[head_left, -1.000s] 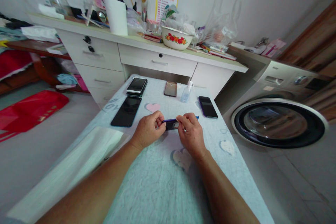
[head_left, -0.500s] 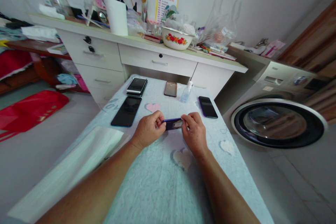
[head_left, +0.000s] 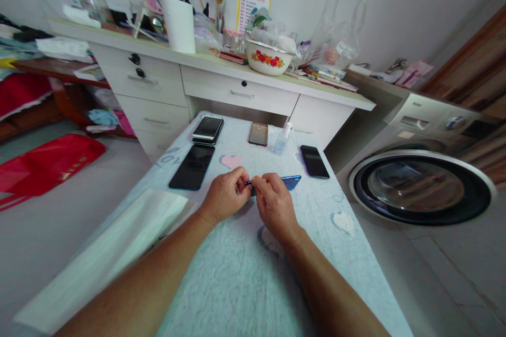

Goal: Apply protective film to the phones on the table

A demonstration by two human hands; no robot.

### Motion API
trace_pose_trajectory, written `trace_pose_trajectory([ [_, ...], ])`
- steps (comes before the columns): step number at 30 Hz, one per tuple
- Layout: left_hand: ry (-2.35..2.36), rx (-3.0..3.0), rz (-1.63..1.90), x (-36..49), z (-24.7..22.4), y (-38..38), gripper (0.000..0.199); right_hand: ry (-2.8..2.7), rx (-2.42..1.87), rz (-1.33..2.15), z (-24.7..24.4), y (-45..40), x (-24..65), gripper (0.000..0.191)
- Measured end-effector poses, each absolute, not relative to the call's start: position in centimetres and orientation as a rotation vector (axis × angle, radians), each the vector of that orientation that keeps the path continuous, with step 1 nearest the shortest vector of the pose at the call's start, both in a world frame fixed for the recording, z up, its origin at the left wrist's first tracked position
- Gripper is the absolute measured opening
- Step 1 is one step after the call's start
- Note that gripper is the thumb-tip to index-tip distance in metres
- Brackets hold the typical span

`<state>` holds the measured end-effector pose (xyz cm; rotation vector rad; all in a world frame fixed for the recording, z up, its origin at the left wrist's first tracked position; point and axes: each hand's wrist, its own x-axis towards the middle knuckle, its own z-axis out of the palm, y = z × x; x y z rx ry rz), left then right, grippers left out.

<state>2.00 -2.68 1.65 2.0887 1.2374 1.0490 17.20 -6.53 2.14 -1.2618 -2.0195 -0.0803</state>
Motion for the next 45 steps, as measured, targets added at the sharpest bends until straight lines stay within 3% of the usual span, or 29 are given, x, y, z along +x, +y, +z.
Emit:
trace_pose_trajectory([
  [45,1.233,2.082,1.06,1.9,1.4,-2.6,0.005,-2.062,-1.256,-0.128,2.5,-6.5,17.1,0.025],
])
